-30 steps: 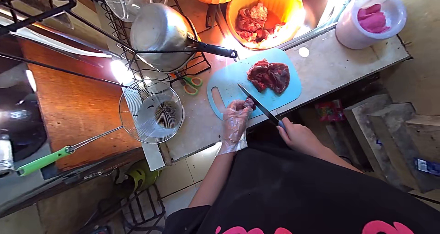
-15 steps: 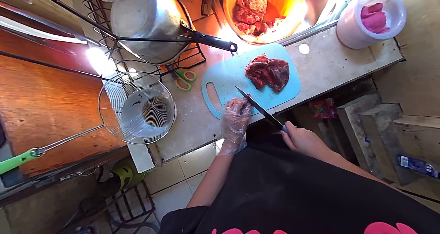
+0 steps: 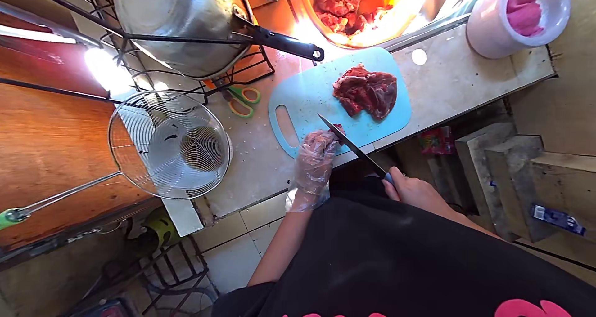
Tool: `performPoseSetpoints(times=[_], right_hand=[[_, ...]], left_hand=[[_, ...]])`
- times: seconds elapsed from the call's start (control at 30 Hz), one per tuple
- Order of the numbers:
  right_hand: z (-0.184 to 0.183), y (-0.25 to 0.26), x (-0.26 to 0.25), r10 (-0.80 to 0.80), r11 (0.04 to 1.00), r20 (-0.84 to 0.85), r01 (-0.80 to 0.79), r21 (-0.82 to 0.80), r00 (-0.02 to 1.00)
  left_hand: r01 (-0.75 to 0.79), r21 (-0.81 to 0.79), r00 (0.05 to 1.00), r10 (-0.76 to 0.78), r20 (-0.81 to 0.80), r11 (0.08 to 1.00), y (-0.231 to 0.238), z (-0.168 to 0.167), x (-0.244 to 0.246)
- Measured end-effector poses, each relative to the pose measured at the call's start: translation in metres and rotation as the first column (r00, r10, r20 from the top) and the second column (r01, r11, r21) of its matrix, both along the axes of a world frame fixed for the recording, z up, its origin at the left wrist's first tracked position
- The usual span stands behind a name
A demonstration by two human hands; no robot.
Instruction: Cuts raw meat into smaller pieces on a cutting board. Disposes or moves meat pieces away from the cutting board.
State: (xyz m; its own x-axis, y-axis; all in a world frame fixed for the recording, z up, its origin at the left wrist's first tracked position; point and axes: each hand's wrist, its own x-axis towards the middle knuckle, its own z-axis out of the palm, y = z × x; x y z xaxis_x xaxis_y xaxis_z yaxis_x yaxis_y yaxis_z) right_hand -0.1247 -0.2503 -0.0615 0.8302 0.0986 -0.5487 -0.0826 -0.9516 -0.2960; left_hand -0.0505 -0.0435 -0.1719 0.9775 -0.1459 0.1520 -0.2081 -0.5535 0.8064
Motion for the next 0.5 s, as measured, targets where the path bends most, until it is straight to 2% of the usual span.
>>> performPoseSetpoints(times=[0.23, 0.33, 0.5], right_hand=[[-0.014, 0.022, 0.038, -0.027, 0.997, -0.206, 0.042, 0.07, 0.978], [-0.023, 0.034, 0.055, -0.019, 0.997, -0.242, 0.037, 0.07, 0.97], [-0.007, 0.012, 0.022, -0.04, 0.998, -0.266, 0.051, 0.037, 0.963]], left_hand=[[0.026, 0.059, 1.0, -0.027, 0.008, 0.998, 0.003, 0.0, 0.001], [0.025, 0.081, 1.0, -0.024, -0.015, 0.996, 0.002, 0.001, 0.0], [0.006, 0.05, 1.0, -0.006, -0.007, 0.999, -0.001, 0.0, 0.001]])
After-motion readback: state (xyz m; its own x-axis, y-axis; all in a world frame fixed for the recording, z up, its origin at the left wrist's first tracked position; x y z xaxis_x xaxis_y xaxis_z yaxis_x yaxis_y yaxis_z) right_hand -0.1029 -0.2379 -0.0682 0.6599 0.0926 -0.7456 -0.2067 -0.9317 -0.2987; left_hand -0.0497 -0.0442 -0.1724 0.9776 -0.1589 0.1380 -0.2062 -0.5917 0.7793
